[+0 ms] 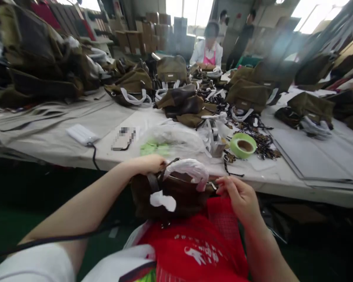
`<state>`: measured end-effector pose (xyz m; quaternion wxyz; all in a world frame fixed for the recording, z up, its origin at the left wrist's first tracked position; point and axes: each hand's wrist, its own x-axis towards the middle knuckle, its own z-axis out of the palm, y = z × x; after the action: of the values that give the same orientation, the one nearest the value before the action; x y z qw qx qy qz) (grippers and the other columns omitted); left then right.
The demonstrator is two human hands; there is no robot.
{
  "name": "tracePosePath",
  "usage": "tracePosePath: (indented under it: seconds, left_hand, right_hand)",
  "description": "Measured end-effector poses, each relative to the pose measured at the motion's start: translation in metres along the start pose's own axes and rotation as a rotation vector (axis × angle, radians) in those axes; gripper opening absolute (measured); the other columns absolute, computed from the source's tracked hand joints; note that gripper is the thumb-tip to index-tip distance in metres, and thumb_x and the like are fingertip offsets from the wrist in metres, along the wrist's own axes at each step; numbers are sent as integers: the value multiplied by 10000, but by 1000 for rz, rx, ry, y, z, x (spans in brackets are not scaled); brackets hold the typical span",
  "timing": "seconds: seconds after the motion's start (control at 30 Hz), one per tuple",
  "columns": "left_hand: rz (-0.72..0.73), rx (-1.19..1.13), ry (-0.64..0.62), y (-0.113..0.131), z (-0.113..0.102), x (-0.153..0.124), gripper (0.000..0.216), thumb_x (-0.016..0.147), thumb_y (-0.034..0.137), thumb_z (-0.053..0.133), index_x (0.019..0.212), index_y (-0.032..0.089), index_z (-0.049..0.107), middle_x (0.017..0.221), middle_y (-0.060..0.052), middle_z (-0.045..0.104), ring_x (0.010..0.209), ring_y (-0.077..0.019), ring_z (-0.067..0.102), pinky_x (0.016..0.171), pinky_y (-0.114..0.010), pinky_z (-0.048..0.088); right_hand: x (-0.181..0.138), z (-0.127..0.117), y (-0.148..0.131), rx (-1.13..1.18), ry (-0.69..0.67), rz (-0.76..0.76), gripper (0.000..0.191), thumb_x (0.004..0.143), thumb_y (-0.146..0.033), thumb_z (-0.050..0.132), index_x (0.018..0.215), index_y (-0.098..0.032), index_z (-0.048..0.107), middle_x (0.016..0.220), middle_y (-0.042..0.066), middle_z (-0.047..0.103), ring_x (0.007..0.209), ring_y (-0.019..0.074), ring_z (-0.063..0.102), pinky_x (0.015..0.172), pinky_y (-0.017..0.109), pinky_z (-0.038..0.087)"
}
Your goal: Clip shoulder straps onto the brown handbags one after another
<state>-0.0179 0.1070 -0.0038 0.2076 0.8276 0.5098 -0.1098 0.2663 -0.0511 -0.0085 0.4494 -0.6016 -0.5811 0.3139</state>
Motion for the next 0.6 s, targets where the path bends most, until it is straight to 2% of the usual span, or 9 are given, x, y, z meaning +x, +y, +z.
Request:
tracePosePath:
  seconds: [0.07, 0.1, 0.13, 0.23, 0.27, 0.37, 0.4, 0.5, 0.6]
  left_hand:
    - [13, 36, -64, 7, 21, 13, 261, 841, 294, 526, 860, 161, 750, 933, -125, 763, 839, -235, 698, 761, -276, 513]
    - [11, 49, -64, 13, 28, 18, 300, 862, 286, 487, 903, 140, 746, 993, -162, 752, 895, -261, 698, 791, -306, 514]
    - [11, 57, -55, 19, 32, 22, 332, 878, 281, 456, 947, 122, 739, 1047, -193, 737, 948, -287, 692, 818, -335, 513]
    - [15, 70, -23, 36, 35, 26, 380, 903, 296, 405, 1015, 114, 719, 1089, -219, 719, 996, -313, 684, 839, -373, 512]
    - [22, 72, -18, 41, 34, 25, 373, 903, 296, 407, 1017, 125, 717, 1077, -209, 725, 983, -307, 689, 832, -369, 515]
    - [46, 59, 6, 48, 34, 20, 348, 894, 317, 434, 1024, 156, 714, 1061, -176, 738, 958, -298, 697, 820, -366, 520]
    - [58, 50, 14, 49, 35, 18, 355, 896, 341, 436, 1024, 163, 715, 1061, -171, 739, 961, -303, 696, 823, -374, 521]
    - [95, 20, 24, 47, 39, 16, 392, 904, 406, 428, 1011, 177, 728, 1055, -166, 743, 974, -318, 693, 838, -394, 519]
    - [93, -9, 22, 40, 40, 14, 400, 904, 406, 420, 1015, 183, 733, 1050, -165, 744, 977, -326, 691, 835, -400, 517]
  right_hand:
    - [-4, 1, -1, -35, 124, -39, 303, 959, -430, 514, 995, -178, 678, 761, 38, 708, 660, 170, 643, 642, 270, 519]
    - [-6, 3, -5, -81, 141, -79, 267, 954, -407, 527, 993, -186, 672, 791, 39, 712, 692, 172, 649, 667, 275, 518]
    - [-9, 5, -10, -144, 103, -114, 237, 950, -386, 535, 963, -193, 672, 803, 38, 711, 710, 172, 650, 683, 279, 512]
    - [-17, 21, -18, -376, -190, -122, 213, 912, -388, 585, 873, -200, 676, 834, 47, 714, 763, 193, 656, 725, 308, 505]
    - [-19, 29, -16, -441, -265, -112, 230, 877, -413, 628, 925, -195, 685, 912, 68, 723, 840, 220, 664, 777, 334, 513]
    - [-21, 59, 5, -560, -365, -106, 587, 766, -453, 739, 1246, -141, 609, 1251, 160, 647, 1161, 322, 588, 1001, 442, 461]
    - [-20, 68, 14, -578, -390, -112, 644, 766, -426, 739, 1309, -124, 569, 1301, 175, 618, 1213, 333, 557, 1046, 459, 430]
    - [-15, 84, 30, -586, -519, -146, 509, 848, -310, 649, 1317, -128, 570, 1256, 164, 648, 1185, 308, 579, 1055, 448, 417]
    - [-11, 79, 22, -578, -645, -160, 270, 890, -305, 596, 1083, -134, 674, 1066, 146, 706, 1014, 281, 638, 921, 396, 481]
